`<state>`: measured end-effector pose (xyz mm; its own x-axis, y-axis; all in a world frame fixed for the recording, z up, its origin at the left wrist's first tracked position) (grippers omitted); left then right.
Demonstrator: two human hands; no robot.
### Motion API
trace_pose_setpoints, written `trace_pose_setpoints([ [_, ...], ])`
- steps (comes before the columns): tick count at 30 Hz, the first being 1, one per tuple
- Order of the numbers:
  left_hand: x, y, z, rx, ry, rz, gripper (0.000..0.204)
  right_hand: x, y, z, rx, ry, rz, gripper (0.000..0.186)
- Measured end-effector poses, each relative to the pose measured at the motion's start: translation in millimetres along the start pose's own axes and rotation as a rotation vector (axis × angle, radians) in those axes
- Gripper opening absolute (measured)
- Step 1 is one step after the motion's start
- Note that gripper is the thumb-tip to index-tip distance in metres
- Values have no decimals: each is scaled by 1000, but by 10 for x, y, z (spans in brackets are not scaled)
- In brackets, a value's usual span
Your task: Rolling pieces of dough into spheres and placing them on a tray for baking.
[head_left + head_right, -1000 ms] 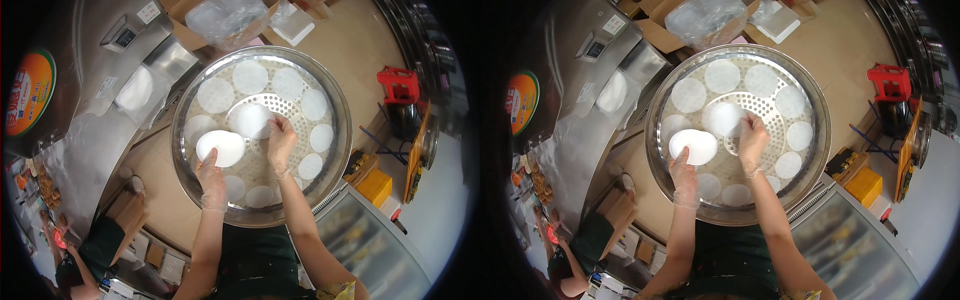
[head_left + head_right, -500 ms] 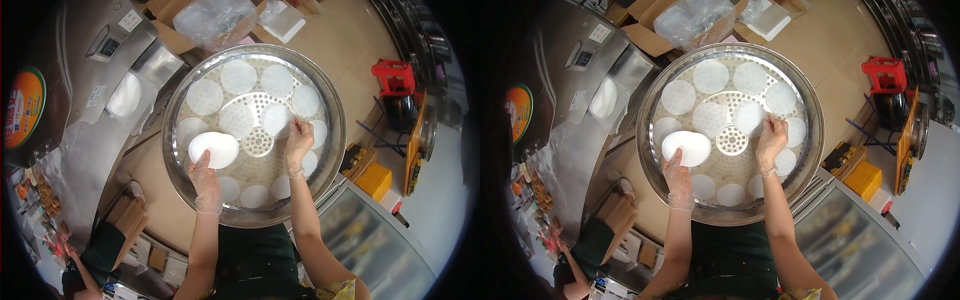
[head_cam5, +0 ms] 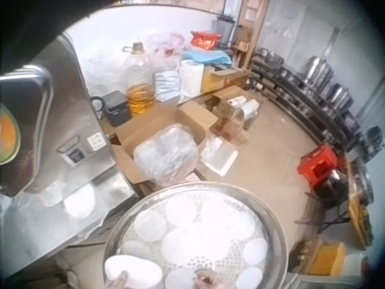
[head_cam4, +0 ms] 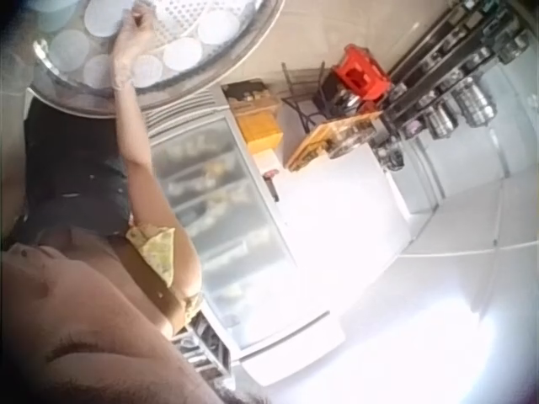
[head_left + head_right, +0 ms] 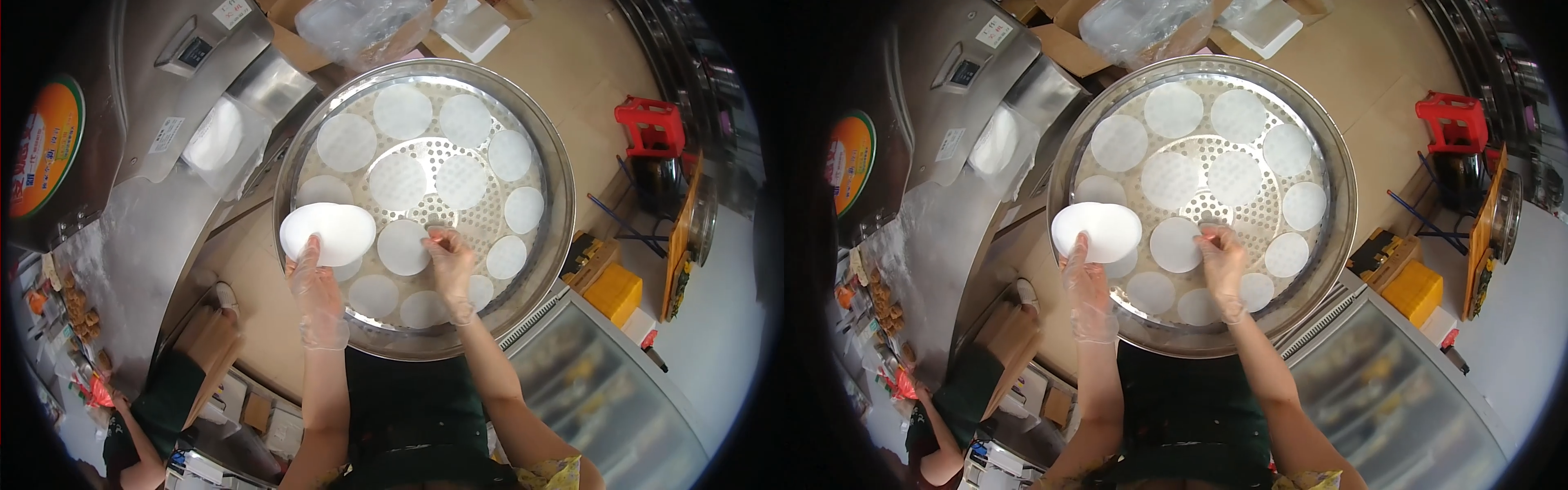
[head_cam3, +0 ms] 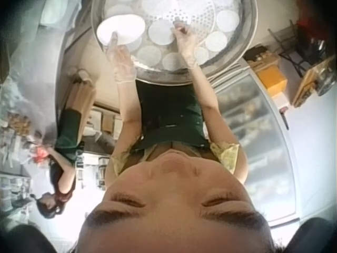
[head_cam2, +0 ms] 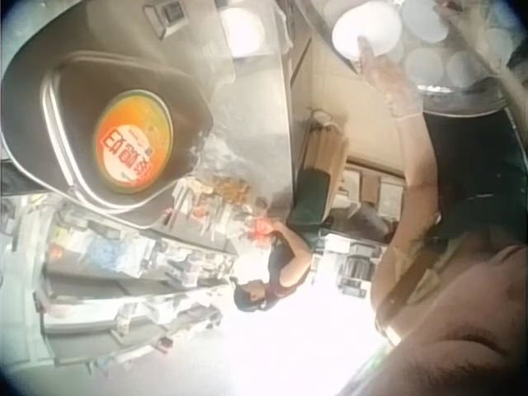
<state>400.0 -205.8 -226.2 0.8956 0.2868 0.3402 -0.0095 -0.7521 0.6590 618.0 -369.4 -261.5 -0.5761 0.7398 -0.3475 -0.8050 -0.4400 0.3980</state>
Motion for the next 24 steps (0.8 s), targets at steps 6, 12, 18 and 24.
trace_pose_setpoints([
  [6, -145, -22, 128, -56, -18, 8, 33, 123, 105, -57, 20, 127, -100, 18],
  [12, -178, 87, 519, -184, 6, -19, 33, 83, 103, -42, 10, 56, -121, 18],
  [18, -208, 147, 694, -229, 19, -59, 24, 79, 186, 354, 82, -234, -7, 12],
  [24, -80, 194, 845, -270, 24, 0, 22, 171, 230, 218, 264, -201, 151, 10],
])
Point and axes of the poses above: each hand's wrist, its own y-axis away from the middle knuckle, its own x-axis out of the palm, z = x × y, the point moved 9 cm from there along -y, towards the middle knuckle, and after that the axes turned 1 degree about -y, right-handed, at the moved point
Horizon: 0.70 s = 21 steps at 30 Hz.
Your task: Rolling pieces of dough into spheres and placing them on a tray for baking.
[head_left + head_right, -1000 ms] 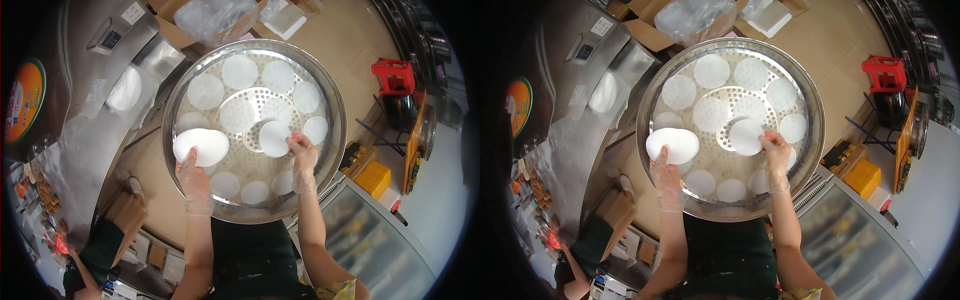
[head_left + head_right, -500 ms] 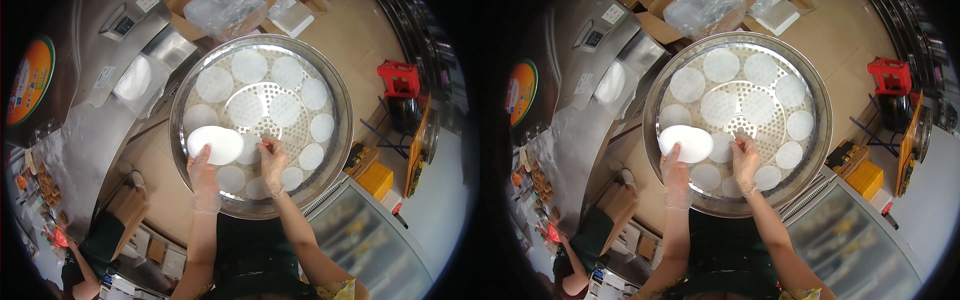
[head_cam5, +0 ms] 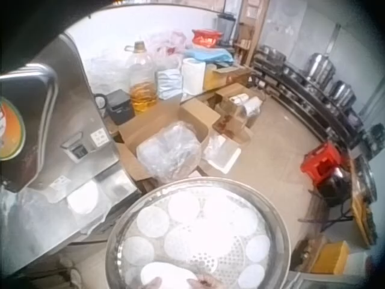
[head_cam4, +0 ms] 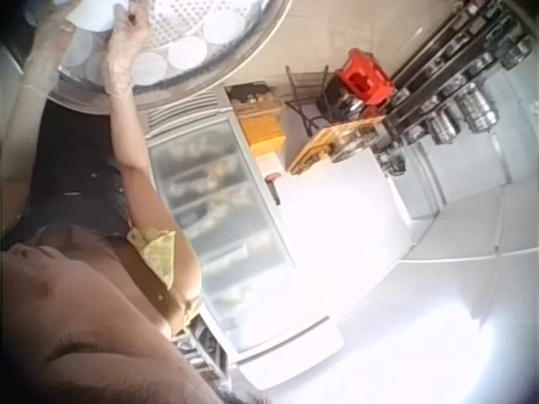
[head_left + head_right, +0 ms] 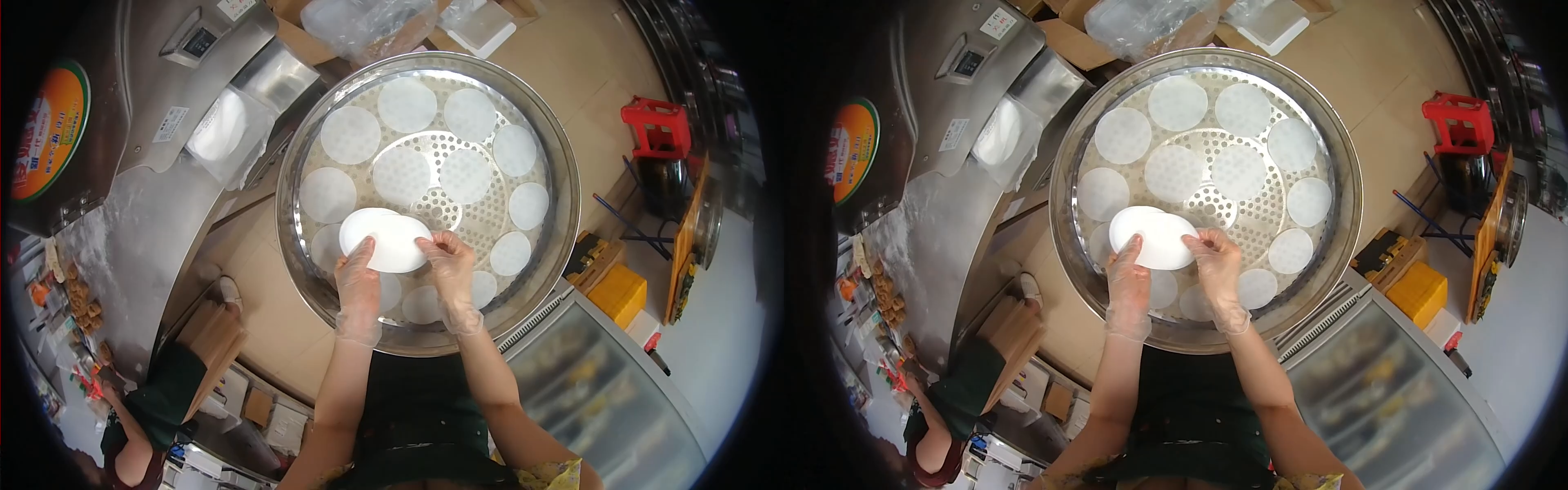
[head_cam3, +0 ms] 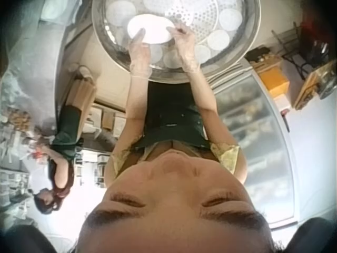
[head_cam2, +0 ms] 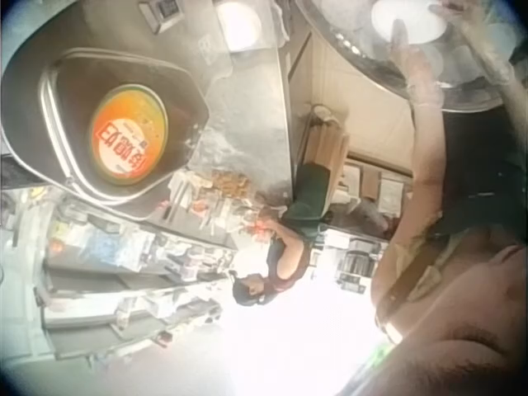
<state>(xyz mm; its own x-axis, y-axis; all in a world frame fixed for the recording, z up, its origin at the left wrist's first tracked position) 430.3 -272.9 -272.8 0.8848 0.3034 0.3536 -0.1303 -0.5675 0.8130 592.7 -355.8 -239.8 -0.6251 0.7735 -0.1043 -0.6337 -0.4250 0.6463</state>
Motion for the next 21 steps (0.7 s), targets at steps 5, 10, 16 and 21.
trace_pose_setpoints([
  [5, -40, -61, 98, 12, -12, 11, 23, -149, -20, -47, -85, 13, -74, 6],
  [10, -13, -35, -45, 105, -40, -104, 30, -449, -49, -32, -39, -14, -165, 5],
  [16, -70, -83, -242, 157, -62, -42, 31, -1196, -284, -171, -85, 194, -321, 10],
  [21, -79, -23, -184, 152, -78, -65, 30, -1095, -32, 240, -349, 643, -515, 19],
])
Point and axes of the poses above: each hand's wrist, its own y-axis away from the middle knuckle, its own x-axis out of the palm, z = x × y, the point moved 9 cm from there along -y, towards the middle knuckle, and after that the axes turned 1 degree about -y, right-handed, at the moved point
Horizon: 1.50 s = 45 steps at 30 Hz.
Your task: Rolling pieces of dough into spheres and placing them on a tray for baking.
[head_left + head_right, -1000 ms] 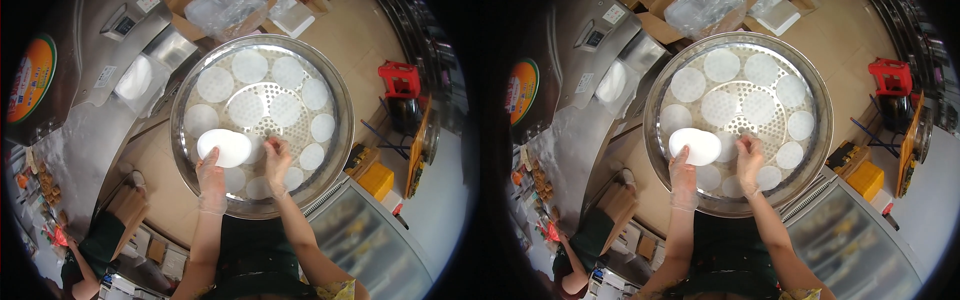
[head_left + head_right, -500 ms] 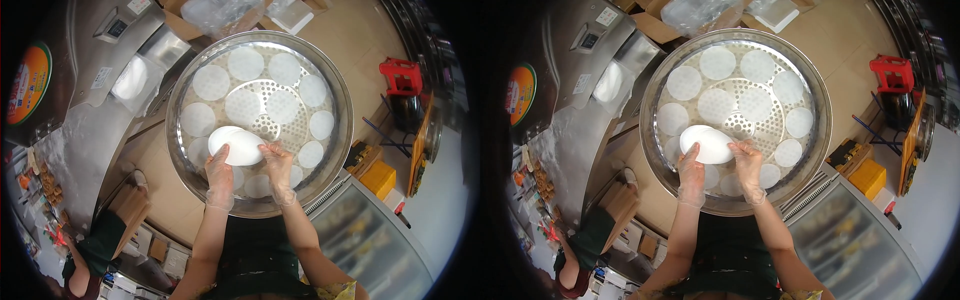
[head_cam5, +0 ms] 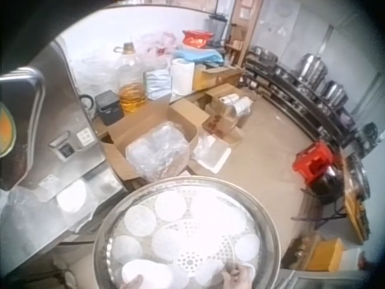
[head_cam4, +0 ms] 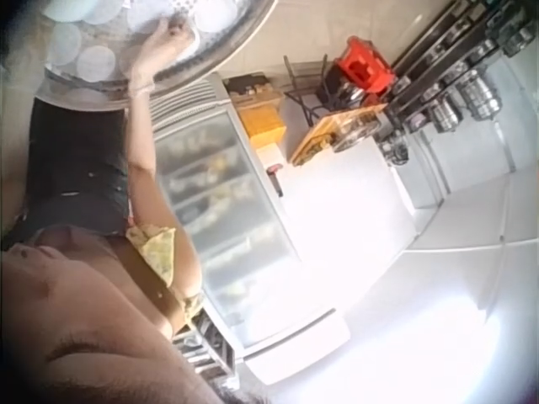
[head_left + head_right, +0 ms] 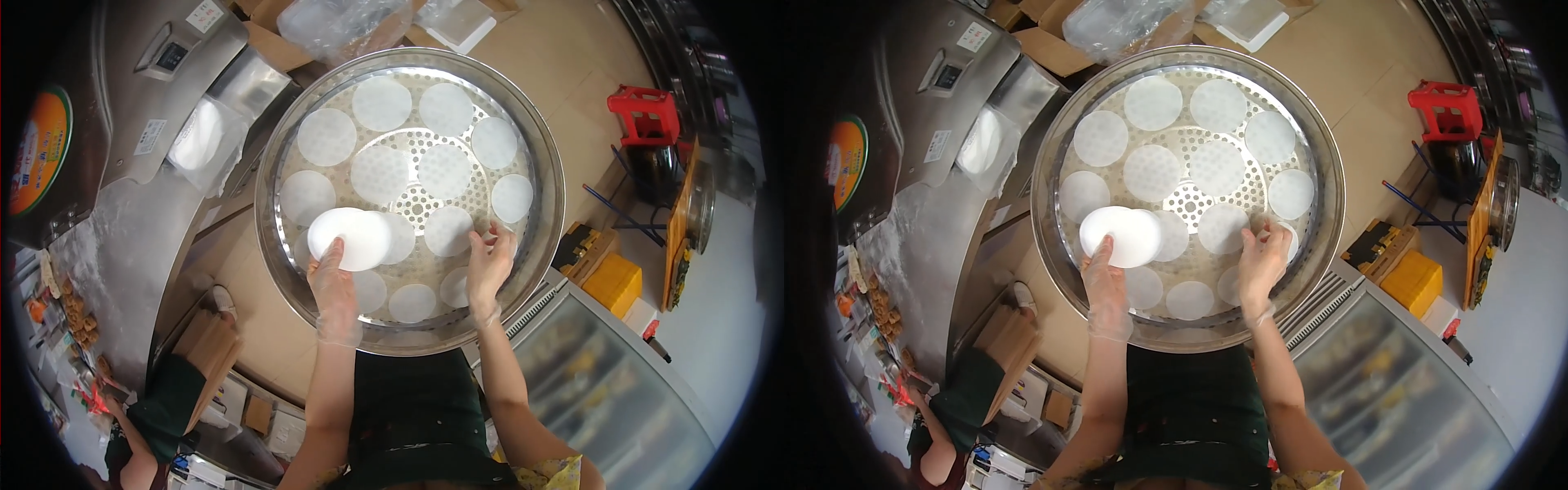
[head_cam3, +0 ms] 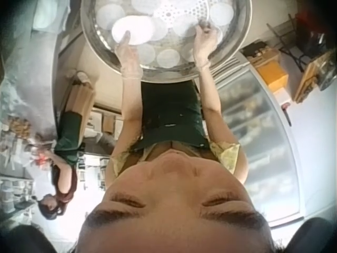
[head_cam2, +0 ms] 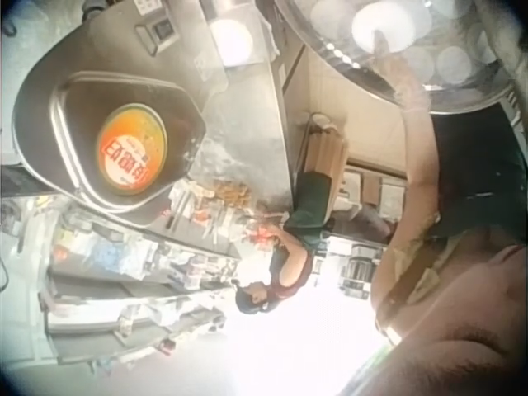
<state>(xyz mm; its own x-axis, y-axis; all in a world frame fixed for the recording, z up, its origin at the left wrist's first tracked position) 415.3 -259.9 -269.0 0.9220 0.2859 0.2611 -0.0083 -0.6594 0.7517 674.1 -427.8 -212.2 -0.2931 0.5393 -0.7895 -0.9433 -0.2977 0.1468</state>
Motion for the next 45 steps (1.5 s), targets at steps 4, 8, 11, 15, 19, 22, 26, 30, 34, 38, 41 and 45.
trace_pose_setpoints([
  [4, 113, 271, 168, -126, 45, 33, 30, 261, 552, 418, 259, -662, 401, 44],
  [8, 156, 512, 207, -145, -17, 134, 31, 683, 953, 670, 561, -1182, 727, 56],
  [11, 127, 672, 55, -95, -168, 201, 31, 617, 1077, 860, 550, -1127, 742, 53],
  [15, 129, 802, -271, -53, -332, 283, 30, 478, 1125, 1129, 474, -793, 717, 40],
  [19, -125, 760, -755, 165, -396, 298, 25, 499, 933, 1645, 84, -708, 626, 32],
  [22, -543, 747, -1234, 324, -336, 298, 24, 784, 513, 2201, 30, -704, 551, 29],
  [26, -1403, 721, -1762, 317, -444, 201, 19, 1197, -619, 2695, -248, -429, 89, 27],
  [30, -2836, 775, -2102, 348, -396, -51, 28, 1673, -583, 3313, -380, -196, 50, 31],
  [34, -3653, 1049, -2212, 297, -272, -222, 26, 2284, -551, 3264, -551, -149, 99, 21],
  [38, -3687, 942, -2136, 243, -159, -194, 29, 2121, -1315, 2938, -743, -532, -57, 20],
  [41, -4104, 1230, -2051, 250, -68, -376, 29, 2028, -273, 3370, -726, -128, -92, 19],
  [45, -4117, 1103, -2121, 237, 85, -429, 29, 1701, 992, 3573, -812, -229, 144, 24],
])
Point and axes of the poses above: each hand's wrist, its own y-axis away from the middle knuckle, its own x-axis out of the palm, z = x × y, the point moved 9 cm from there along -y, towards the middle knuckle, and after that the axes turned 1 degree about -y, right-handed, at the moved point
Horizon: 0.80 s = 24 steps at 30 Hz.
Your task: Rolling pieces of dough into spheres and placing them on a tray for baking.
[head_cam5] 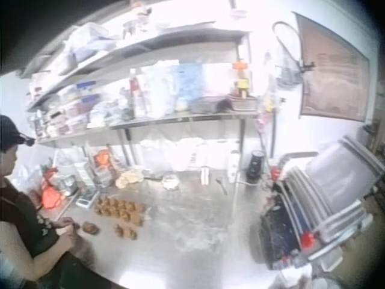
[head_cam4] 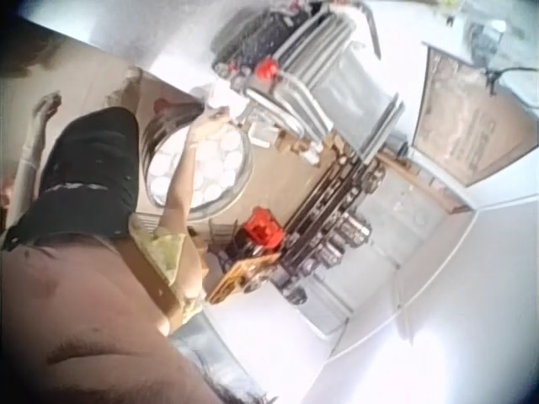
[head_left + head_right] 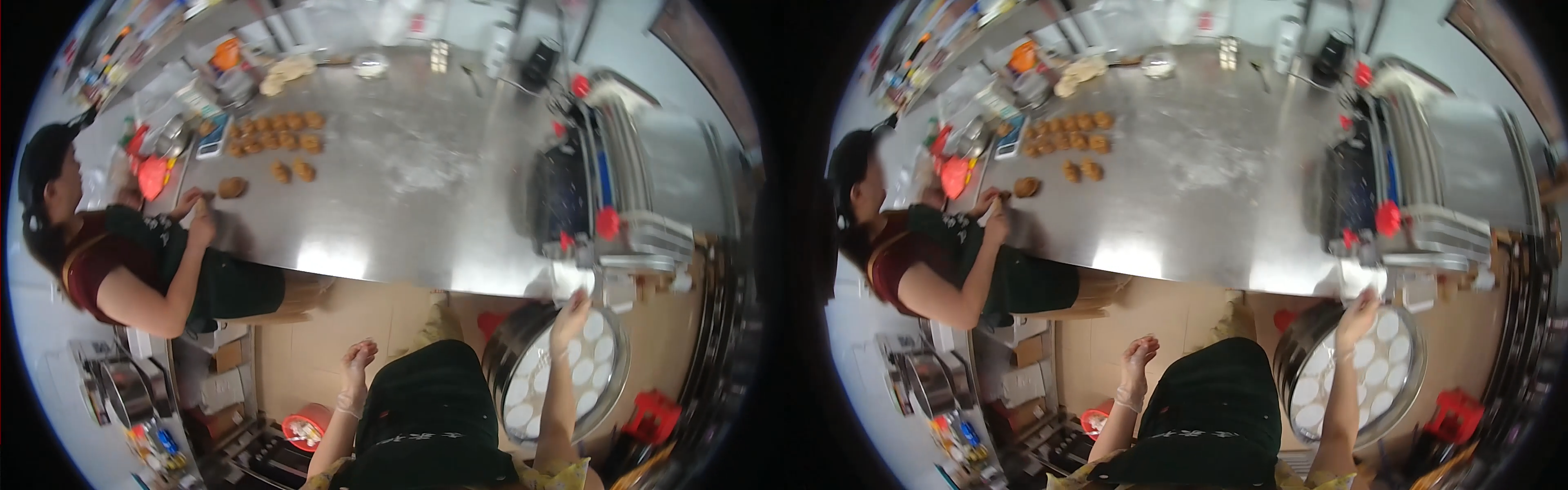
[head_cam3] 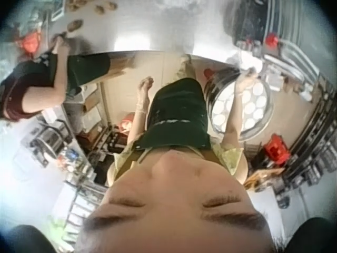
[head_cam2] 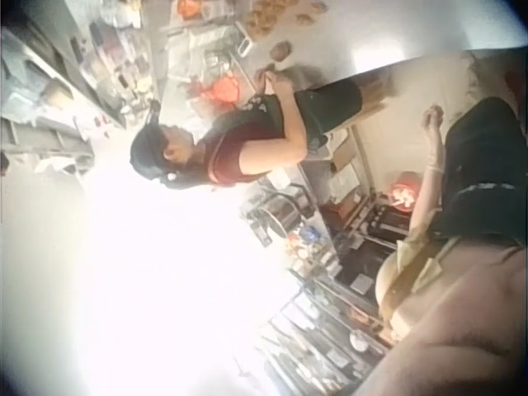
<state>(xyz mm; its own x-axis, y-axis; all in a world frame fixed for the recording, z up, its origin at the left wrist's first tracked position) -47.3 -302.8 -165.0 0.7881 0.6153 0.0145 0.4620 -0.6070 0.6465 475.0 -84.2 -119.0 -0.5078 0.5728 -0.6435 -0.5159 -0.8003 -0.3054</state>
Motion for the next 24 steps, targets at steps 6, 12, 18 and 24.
trace_pose_setpoints([
  [6, 381, -665, -637, 19, 55, -28, 27, 1484, 473, 1533, -271, -122, 445, 28],
  [12, 559, -1193, -1437, 140, 67, -66, 29, 2988, 393, 2864, -643, 53, 584, 46],
  [18, 437, -1922, -2251, 246, -103, -119, 33, 3514, 450, 3166, -704, 228, 503, 45],
  [24, 136, -3196, -3838, 694, -582, -284, 47, 3484, 436, 3210, -670, 265, 558, 44],
])
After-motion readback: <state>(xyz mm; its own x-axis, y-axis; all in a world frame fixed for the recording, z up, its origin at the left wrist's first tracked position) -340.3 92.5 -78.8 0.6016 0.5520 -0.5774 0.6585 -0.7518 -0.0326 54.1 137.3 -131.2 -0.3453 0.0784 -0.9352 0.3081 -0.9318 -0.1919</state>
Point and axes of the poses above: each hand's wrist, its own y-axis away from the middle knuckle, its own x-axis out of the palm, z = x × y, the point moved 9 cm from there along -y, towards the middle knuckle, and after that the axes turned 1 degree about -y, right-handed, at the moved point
